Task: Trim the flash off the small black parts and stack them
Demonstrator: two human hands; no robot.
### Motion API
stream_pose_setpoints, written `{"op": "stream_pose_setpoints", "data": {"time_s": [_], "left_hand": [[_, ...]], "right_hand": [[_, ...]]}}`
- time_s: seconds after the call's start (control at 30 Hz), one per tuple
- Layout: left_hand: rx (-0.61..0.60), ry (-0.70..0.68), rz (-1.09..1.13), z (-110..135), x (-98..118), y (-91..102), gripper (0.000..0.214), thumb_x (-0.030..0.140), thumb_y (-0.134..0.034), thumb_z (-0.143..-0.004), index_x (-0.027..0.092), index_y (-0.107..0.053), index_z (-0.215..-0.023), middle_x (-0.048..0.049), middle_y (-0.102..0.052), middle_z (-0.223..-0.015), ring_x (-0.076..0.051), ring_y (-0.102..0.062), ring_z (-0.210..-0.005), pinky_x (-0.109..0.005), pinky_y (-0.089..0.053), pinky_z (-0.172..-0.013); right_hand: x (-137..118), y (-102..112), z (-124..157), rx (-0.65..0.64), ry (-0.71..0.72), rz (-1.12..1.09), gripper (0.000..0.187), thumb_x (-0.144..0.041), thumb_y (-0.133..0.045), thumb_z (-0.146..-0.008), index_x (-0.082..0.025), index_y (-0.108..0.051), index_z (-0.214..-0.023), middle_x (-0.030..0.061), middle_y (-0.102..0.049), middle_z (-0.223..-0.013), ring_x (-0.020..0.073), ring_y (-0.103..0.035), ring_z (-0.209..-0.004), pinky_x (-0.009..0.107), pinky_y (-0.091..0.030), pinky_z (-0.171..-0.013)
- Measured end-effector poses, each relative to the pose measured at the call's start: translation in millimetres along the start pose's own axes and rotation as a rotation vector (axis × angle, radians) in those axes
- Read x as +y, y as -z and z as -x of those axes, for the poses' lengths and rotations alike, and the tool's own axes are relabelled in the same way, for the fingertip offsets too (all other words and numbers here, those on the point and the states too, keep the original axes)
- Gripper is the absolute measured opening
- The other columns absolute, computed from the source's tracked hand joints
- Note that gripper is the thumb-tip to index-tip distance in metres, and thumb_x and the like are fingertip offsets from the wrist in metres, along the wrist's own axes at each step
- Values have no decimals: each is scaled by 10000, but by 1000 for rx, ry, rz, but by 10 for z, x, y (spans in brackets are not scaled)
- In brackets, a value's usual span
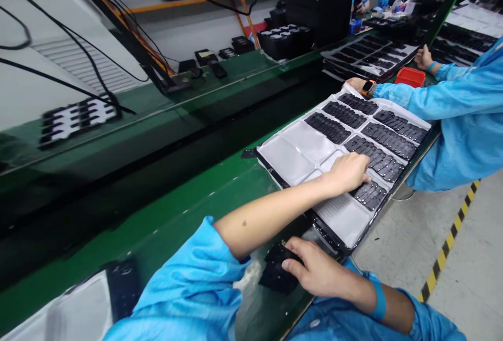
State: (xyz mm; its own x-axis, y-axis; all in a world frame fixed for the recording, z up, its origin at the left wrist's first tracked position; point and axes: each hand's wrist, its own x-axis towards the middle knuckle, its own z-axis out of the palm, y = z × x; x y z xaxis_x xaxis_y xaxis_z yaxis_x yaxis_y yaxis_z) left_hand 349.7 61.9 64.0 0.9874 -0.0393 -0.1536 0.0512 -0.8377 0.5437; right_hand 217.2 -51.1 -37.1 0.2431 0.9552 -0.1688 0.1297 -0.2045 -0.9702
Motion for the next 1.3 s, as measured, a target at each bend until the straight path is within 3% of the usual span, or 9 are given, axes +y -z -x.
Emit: {"op": "stream_pose_setpoints", "data": {"time_s": [0.2,0.37,0.5,0.63,0.77,0.9,1.1,1.2,1.3], "left_hand": [[19,20,-157,229,109,24,188,282,-695,-1011,117,-708,-1102,-189,-757,-1184,-330,-726,-1147,-426,-563,-993],[122,68,-44,785,-70,426,180,326,-720,-986,148,-708,-1008,-117,-771,-1050,-267,-710,-999,-365,-546,-896],[73,143,390,1507,-104,757,390,530,-598,-1003,175,-675,-860,-35,-704,-790,-184,-635,-755,-287,-500,-701],[54,197,615,1743,-14,624,404,515,-847,-788,172,-657,-888,-6,-687,-814,-163,-610,-757,-265,-481,-688],[105,159,686,1562,5,403,361,451,-787,-847,173,-579,-748,29,-568,-688,-122,-500,-661,-246,-407,-622],[140,86,717,1245,-91,427,309,380,-733,-896,160,-590,-732,40,-523,-667,-97,-450,-621,-224,-378,-592],[5,132,540,282,-315,271,144,188,-758,-876,125,-681,-772,32,-609,-654,-96,-531,-576,-223,-456,-577],[23,163,451,-74,-363,95,212,126,-848,-786,131,-646,-720,33,-626,-638,-111,-571,-608,-237,-480,-621],[32,163,358,-162,-349,-2,317,135,-914,-732,155,-608,-653,26,-625,-633,-153,-618,-689,-272,-508,-711]], "right_hand": [[7,-22,13,39,10,-21,123,-187,-694,-930,-238,-584,-954,-3,-684,-855,207,-680,-859,297,-538,-773],[-296,123,304,65,60,-490,202,-398,-699,-996,-232,-588,-1025,17,-715,-913,208,-714,-897,305,-567,-821],[-484,375,412,340,132,-607,312,-524,-713,-1014,-248,-621,-1126,67,-774,-1048,229,-754,-983,334,-608,-892],[-460,556,271,613,204,-687,402,-538,-754,-990,-251,-606,-1230,102,-798,-1121,251,-773,-1035,366,-639,-905],[-414,597,205,759,214,-744,410,-499,-804,-960,-247,-619,-1226,93,-804,-1161,247,-779,-1061,393,-648,-942],[-419,701,304,936,213,-826,412,-475,-869,-895,-249,-666,-1173,69,-816,-1139,249,-785,-1052,450,-631,-1006],[-371,1106,619,1234,340,-634,259,-391,-861,-917,-231,-716,-1060,40,-804,-1115,172,-766,-972,353,-622,-986],[-321,1235,732,1290,348,-593,177,-329,-820,-955,-237,-721,-1069,26,-786,-1146,149,-756,-970,322,-616,-988],[-283,1254,757,1277,342,-620,192,-318,-824,-953,-242,-730,-1102,21,-782,-1163,141,-758,-982,292,-620,-968]]}}
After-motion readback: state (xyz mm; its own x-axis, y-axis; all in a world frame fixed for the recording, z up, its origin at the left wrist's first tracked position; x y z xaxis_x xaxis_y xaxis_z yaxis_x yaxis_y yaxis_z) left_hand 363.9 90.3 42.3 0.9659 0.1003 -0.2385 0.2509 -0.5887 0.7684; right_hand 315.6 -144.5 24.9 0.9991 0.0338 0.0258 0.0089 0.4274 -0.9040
